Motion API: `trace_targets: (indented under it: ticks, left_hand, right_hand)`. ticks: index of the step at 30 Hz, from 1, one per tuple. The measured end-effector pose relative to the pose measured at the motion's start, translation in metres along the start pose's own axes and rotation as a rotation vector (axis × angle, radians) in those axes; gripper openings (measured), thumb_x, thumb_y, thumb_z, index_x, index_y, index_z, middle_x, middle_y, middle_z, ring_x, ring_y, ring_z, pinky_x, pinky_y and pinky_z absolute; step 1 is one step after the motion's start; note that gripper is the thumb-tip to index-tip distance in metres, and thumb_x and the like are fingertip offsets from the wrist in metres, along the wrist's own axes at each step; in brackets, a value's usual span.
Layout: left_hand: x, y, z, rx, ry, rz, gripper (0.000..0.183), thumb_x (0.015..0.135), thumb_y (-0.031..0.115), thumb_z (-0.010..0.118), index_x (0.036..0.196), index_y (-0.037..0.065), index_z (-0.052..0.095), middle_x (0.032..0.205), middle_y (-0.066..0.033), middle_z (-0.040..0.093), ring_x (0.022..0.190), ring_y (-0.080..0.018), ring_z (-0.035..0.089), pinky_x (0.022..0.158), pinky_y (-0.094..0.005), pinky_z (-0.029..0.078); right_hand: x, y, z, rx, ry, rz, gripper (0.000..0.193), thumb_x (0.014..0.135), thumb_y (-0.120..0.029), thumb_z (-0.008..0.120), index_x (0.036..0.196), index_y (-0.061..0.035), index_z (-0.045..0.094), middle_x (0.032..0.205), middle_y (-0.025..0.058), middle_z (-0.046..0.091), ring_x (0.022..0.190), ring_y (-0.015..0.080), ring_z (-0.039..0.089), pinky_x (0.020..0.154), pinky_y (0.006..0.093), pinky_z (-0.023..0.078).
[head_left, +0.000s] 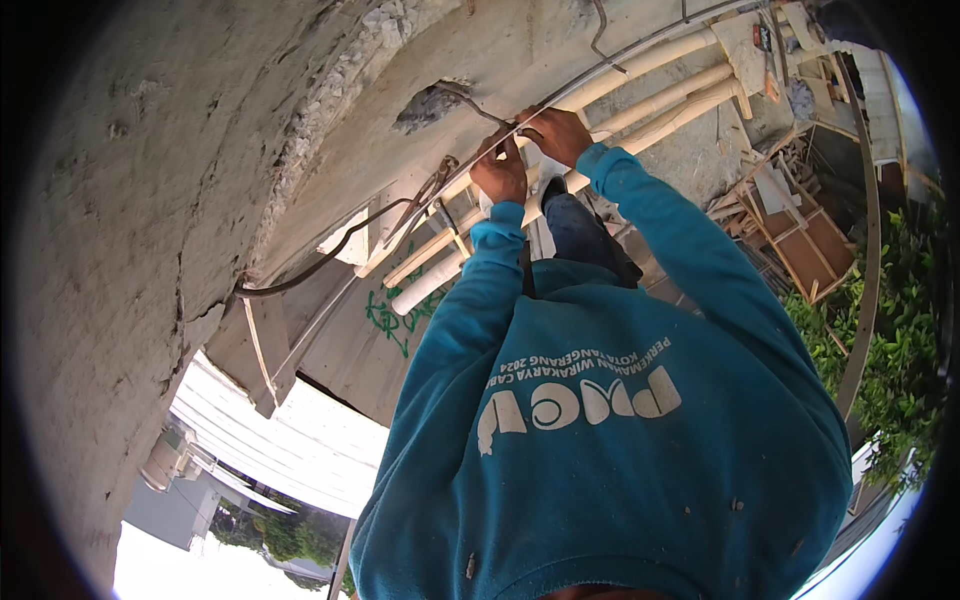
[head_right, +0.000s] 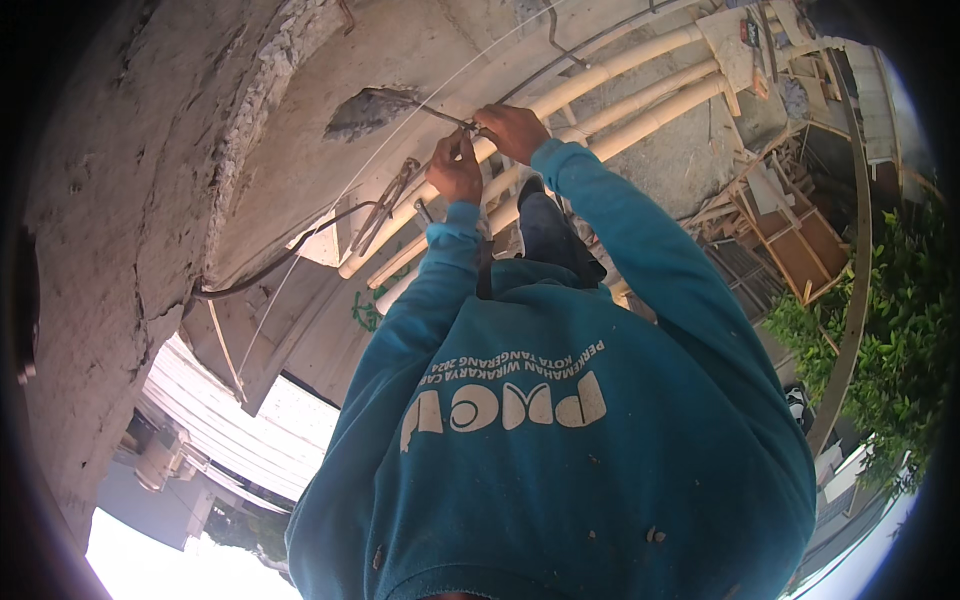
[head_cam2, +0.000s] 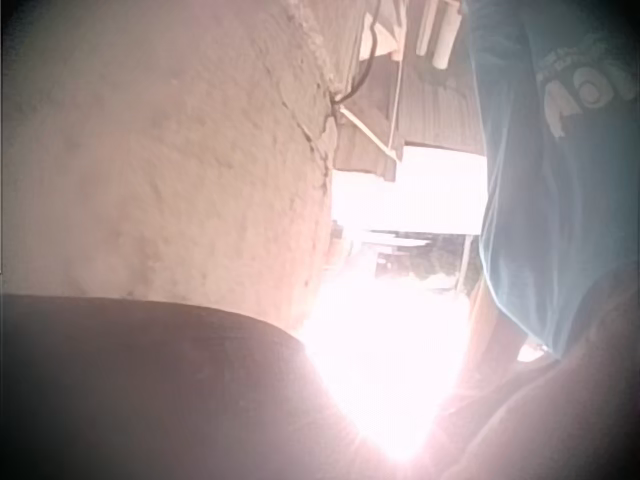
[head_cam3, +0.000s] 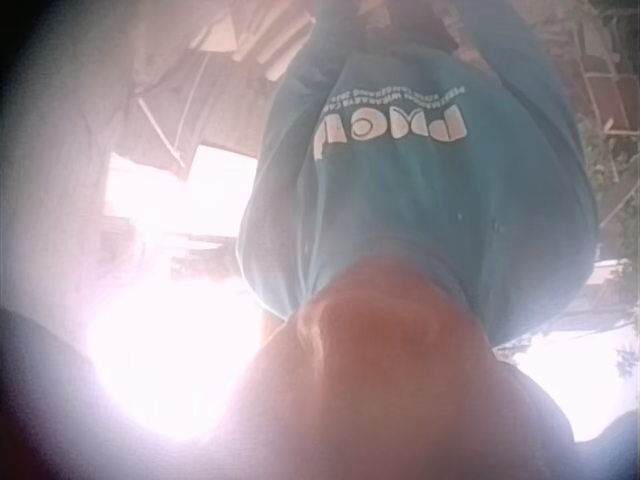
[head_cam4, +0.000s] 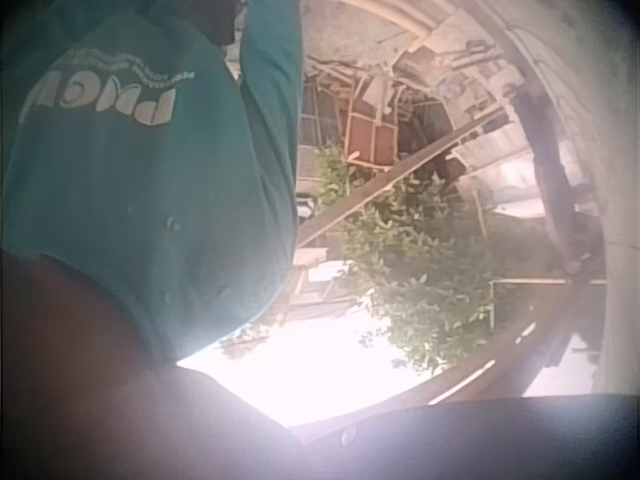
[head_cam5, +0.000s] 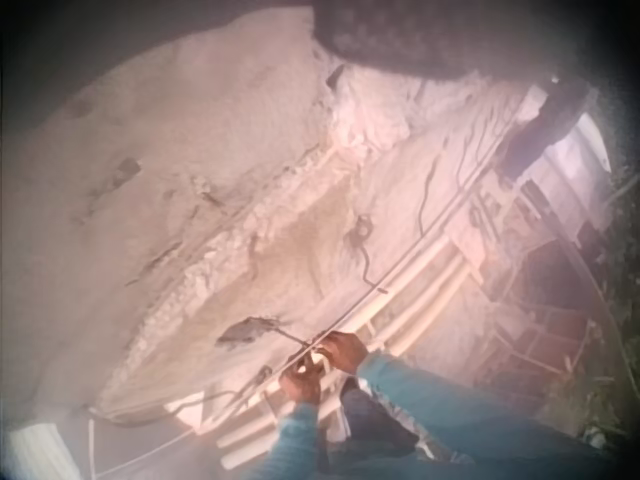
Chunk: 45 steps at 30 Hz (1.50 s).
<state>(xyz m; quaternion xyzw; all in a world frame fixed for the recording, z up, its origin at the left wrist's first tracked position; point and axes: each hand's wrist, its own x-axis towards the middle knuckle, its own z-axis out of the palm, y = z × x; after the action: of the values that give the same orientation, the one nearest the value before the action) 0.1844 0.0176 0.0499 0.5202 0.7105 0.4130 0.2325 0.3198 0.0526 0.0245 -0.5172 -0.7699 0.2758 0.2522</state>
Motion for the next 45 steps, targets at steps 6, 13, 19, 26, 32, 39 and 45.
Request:
trace_targets:
  ticks: [6,13,19,26,32,39,45]
  left_hand:
    - [0.006,0.01,0.001,-0.205,-0.025,-0.138,0.009,0.08,0.01,0.071,0.084,0.003,0.069,0.078,-0.0123,0.07,0.071,-0.0202,0.068,0.067,-0.0319,0.052]
    - [0.019,0.003,0.007,-0.388,-0.104,-0.297,0.014,0.082,0.013,0.07,0.081,-0.001,0.069,0.074,-0.0094,0.07,0.067,-0.0146,0.063,0.066,-0.0295,0.05]
    - [0.024,0.004,-0.002,-0.145,-0.225,-0.243,0.014,0.082,0.013,0.071,0.089,0.001,0.072,0.082,-0.0098,0.072,0.072,-0.0151,0.066,0.069,-0.0285,0.051]
    - [0.019,0.004,-0.003,-0.158,-0.285,-0.136,0.015,0.083,0.007,0.068,0.097,0.003,0.071,0.089,-0.0124,0.071,0.085,-0.0187,0.068,0.076,-0.0298,0.052]
    - [0.024,-0.006,-0.007,0.044,-0.368,0.077,0.026,0.078,0.005,0.068,0.103,0.012,0.072,0.097,-0.0143,0.07,0.089,-0.0273,0.067,0.082,-0.0352,0.052]
    - [0.039,-0.017,-0.012,0.107,-0.414,0.322,0.028,0.075,0.004,0.069,0.101,0.012,0.072,0.098,-0.0119,0.07,0.09,-0.0284,0.066,0.083,-0.0378,0.051]
    - [0.041,-0.023,-0.005,0.151,-0.421,0.469,0.022,0.08,0.003,0.064,0.1,0.008,0.071,0.1,-0.0128,0.07,0.092,-0.0287,0.066,0.083,-0.0378,0.052]
  right_hand:
    - [-0.001,-0.012,0.004,0.062,0.063,0.105,0.013,0.083,-0.012,0.061,0.095,-0.0083,0.058,0.087,0.0126,0.064,0.081,0.0343,0.063,0.067,0.0439,0.05]
    - [-0.001,-0.015,-0.002,0.105,0.053,0.138,0.014,0.084,-0.011,0.062,0.097,-0.0099,0.061,0.088,0.0116,0.066,0.08,0.0333,0.064,0.067,0.0435,0.051]
    - [-0.006,-0.019,0.003,0.114,0.116,0.188,0.016,0.082,-0.01,0.064,0.098,-0.0099,0.062,0.091,0.0109,0.066,0.084,0.0319,0.064,0.07,0.0417,0.052]
    - [-0.009,-0.035,0.017,0.179,0.291,0.366,0.012,0.082,-0.009,0.065,0.094,-0.01,0.063,0.091,0.01,0.067,0.086,0.0316,0.064,0.071,0.0408,0.052]
    - [-0.009,-0.04,0.022,0.276,0.321,0.51,0.012,0.082,-0.01,0.066,0.094,-0.0106,0.063,0.089,0.0098,0.067,0.081,0.032,0.065,0.067,0.0419,0.051]
    - [-0.009,-0.04,0.026,0.224,0.259,0.561,0.013,0.083,-0.013,0.064,0.095,-0.0099,0.061,0.084,0.0115,0.067,0.078,0.0327,0.066,0.066,0.0431,0.051]
    - [-0.008,-0.046,0.026,0.147,0.221,0.599,0.012,0.084,-0.014,0.062,0.094,-0.0084,0.059,0.081,0.014,0.067,0.077,0.0344,0.065,0.067,0.0455,0.051]
